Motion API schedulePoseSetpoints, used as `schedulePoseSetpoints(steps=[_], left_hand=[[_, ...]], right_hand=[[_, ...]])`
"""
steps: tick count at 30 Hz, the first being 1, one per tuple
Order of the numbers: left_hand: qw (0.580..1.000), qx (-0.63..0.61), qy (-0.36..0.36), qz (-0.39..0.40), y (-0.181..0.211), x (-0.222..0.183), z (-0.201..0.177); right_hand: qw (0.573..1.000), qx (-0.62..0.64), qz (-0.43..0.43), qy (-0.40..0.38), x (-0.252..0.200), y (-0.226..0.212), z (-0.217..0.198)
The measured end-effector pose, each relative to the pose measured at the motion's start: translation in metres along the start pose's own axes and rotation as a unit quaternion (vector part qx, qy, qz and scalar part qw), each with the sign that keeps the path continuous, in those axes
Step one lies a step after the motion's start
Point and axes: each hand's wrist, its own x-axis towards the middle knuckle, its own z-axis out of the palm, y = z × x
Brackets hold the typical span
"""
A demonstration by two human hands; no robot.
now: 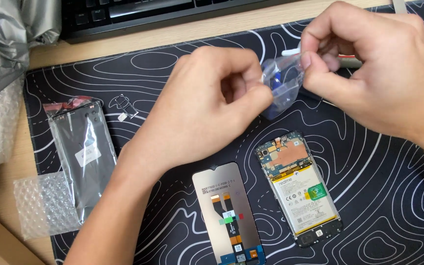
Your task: Unboxing a replacement screen and disassembling a mobile phone for repair at a workstation.
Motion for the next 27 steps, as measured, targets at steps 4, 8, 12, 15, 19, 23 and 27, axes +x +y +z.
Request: schedulePoseSetpoints(steps=[4, 8, 12, 15, 19, 23, 27], left_hand=[[0.993, 0.033, 0.053, 0.095, -0.017, 0.0, 0.017], [0.97, 0.235, 0.068, 0.017, -0.039, 0.003, 0.068], [0.97, 0.187, 0.127, 0.093, -0.04, -0.001, 0.06], [0.992, 0.027, 0.102, 0.076, -0.029, -0.005, 0.046], [0.935, -0.342, 0.09, -0.04, -0.031, -0.007, 0.043], [0.925, -0.362, 0.118, 0.005, -0.037, -0.011, 0.035], [0.96, -0.201, 0.169, 0.101, -0.026, -0.016, 0.028]], right_hand=[[1.0, 0.027, -0.01, 0.005, 0.002, -0.002, -0.004], [0.998, 0.053, -0.001, -0.02, 0.005, 0.006, -0.007], [0.998, 0.055, -0.042, 0.009, 0.004, 0.018, -0.008], [0.995, 0.058, -0.078, 0.021, 0.003, 0.018, -0.013], [0.987, 0.142, -0.072, 0.021, 0.005, 0.025, -0.014], [0.978, 0.184, -0.09, 0.038, 0.007, 0.034, -0.016], [0.984, 0.15, -0.099, 0.017, 0.009, 0.031, -0.014]])
